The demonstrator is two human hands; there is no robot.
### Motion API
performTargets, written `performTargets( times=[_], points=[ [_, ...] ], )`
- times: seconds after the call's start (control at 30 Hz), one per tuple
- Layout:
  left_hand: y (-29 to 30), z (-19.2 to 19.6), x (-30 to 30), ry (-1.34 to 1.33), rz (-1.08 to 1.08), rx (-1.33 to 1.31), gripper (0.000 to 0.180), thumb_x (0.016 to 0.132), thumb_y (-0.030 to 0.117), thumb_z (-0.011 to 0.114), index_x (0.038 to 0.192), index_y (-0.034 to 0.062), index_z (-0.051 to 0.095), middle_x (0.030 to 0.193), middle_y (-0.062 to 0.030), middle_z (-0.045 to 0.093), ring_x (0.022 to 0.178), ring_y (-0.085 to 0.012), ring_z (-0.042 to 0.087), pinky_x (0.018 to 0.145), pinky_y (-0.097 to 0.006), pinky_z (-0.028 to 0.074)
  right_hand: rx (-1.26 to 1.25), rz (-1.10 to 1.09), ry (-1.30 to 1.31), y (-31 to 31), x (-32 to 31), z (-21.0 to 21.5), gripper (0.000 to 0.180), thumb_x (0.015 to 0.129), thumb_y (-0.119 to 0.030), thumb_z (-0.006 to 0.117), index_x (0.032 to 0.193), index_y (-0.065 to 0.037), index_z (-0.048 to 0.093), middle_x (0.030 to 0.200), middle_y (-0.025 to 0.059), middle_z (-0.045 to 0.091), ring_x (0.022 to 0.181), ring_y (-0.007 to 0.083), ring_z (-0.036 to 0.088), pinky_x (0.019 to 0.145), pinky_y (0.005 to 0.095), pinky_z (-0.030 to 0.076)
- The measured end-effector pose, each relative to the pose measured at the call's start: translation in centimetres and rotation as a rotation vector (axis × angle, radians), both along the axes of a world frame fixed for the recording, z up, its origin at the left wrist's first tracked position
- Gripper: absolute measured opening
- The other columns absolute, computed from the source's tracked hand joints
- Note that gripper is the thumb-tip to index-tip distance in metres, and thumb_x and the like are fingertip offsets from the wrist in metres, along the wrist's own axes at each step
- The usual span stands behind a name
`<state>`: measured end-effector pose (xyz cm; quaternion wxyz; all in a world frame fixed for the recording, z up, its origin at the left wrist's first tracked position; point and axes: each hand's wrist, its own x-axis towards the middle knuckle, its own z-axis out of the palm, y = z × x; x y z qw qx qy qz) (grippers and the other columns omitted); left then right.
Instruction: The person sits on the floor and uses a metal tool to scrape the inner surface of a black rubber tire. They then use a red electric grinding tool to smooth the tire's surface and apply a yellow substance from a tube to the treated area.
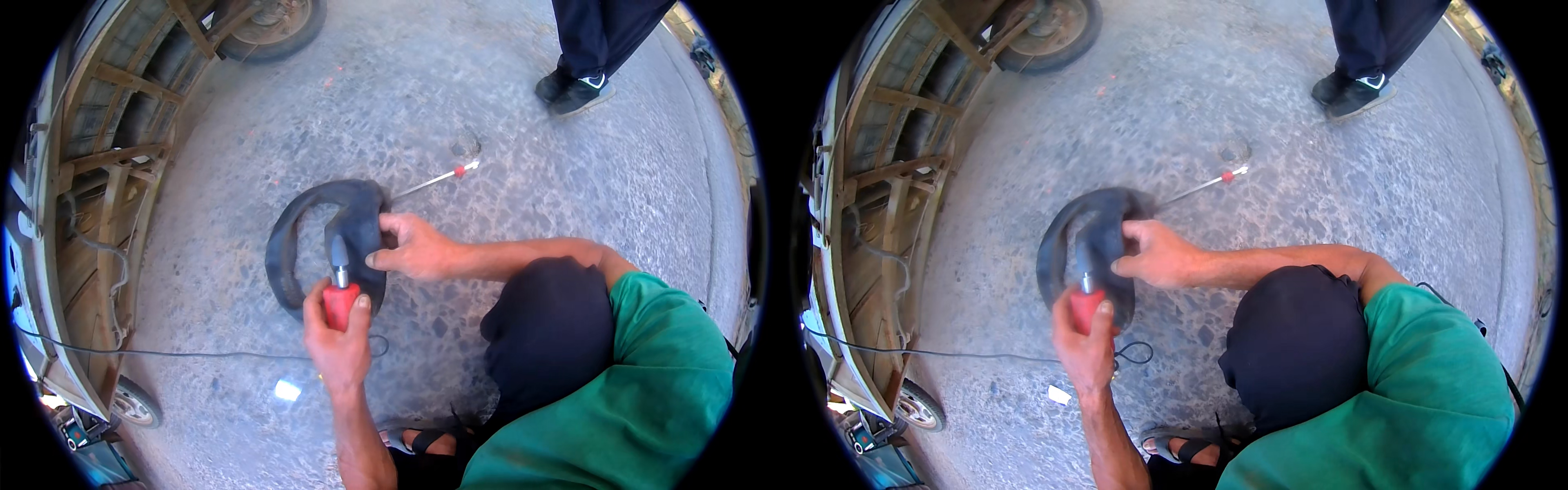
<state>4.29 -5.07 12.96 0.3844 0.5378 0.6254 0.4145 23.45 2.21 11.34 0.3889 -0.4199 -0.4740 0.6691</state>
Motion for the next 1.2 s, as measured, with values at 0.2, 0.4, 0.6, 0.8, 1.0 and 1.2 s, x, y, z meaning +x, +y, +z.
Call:
performTargets(
  times=[0.2, 0.4, 0.6, 0.8, 1.0, 1.2],
  points=[
    [-0.4, 0.2, -0.1, 0.010, 0.007, -0.010, 0.048, 0.091, 0.015, 0.073, 0.132, -0.0031, 0.056, 0.106, -0.0131, 0.065, 0.079, -0.0161, 0.064, 0.063, -0.028, 0.056, 0.053, 0.014, -0.047, 0.0, -0.1, 0.2, 0.040, 0.086, -0.006, 0.067, 0.124, 0.006, 0.062, 0.112, 0.0135, 0.071, 0.105, 0.0175, 0.066, 0.092, 0.0333, 0.053],
    [-0.5, 0.7, 0.2, 0.006, -0.011, -0.017, 0.048, 0.091, 0.015, 0.073, 0.132, -0.0030, 0.056, 0.106, -0.0131, 0.065, 0.080, -0.0157, 0.064, 0.063, -0.028, 0.056, 0.109, 0.020, -0.064, -0.1, 0.2, -0.5, 0.039, 0.086, -0.007, 0.068, 0.122, 0.005, 0.064, 0.110, 0.0131, 0.072, 0.103, 0.0171, 0.067, 0.090, 0.0335, 0.054],
    [-0.4, 0.6, 0.4, -0.004, 0.009, -0.014, 0.047, 0.091, 0.013, 0.072, 0.133, -0.0032, 0.056, 0.107, -0.0132, 0.065, 0.080, -0.0157, 0.064, 0.063, -0.028, 0.056, 0.027, 0.101, -0.056, 0.3, 0.6, -0.5, 0.042, 0.089, 0.001, 0.067, 0.130, 0.002, 0.058, 0.120, 0.0058, 0.067, 0.111, 0.0136, 0.062, 0.098, 0.0325, 0.051],
    [-0.3, 0.6, 0.5, 0.008, 0.009, -0.029, 0.047, 0.091, 0.012, 0.072, 0.132, -0.0033, 0.056, 0.106, -0.0130, 0.065, 0.079, -0.0151, 0.063, 0.063, -0.028, 0.056, 0.052, 0.037, -0.061, 0.0, 0.6, -0.7, 0.041, 0.086, -0.008, 0.069, 0.124, 0.004, 0.063, 0.110, 0.0125, 0.072, 0.103, 0.0168, 0.067, 0.091, 0.0331, 0.054],
    [-0.4, 0.7, 0.6, 0.013, -0.001, -0.044, 0.046, 0.091, 0.013, 0.072, 0.131, -0.0033, 0.057, 0.105, -0.0131, 0.065, 0.078, -0.0151, 0.063, 0.062, -0.027, 0.055, 0.042, 0.023, -0.057, 0.0, 0.5, -0.9, 0.041, 0.086, -0.008, 0.069, 0.125, 0.005, 0.062, 0.110, 0.0129, 0.072, 0.102, 0.0173, 0.067, 0.091, 0.0334, 0.054],
    [-0.6, 0.3, 0.3, -0.008, 0.012, -0.021, 0.047, 0.091, 0.013, 0.072, 0.132, -0.0040, 0.056, 0.107, -0.0136, 0.065, 0.080, -0.0159, 0.064, 0.063, -0.028, 0.056, 0.012, 0.035, -0.088, -0.1, 0.4, -0.1, 0.040, 0.087, -0.006, 0.068, 0.125, 0.005, 0.062, 0.112, 0.0114, 0.070, 0.104, 0.0167, 0.065, 0.092, 0.0335, 0.053]
  ],
)
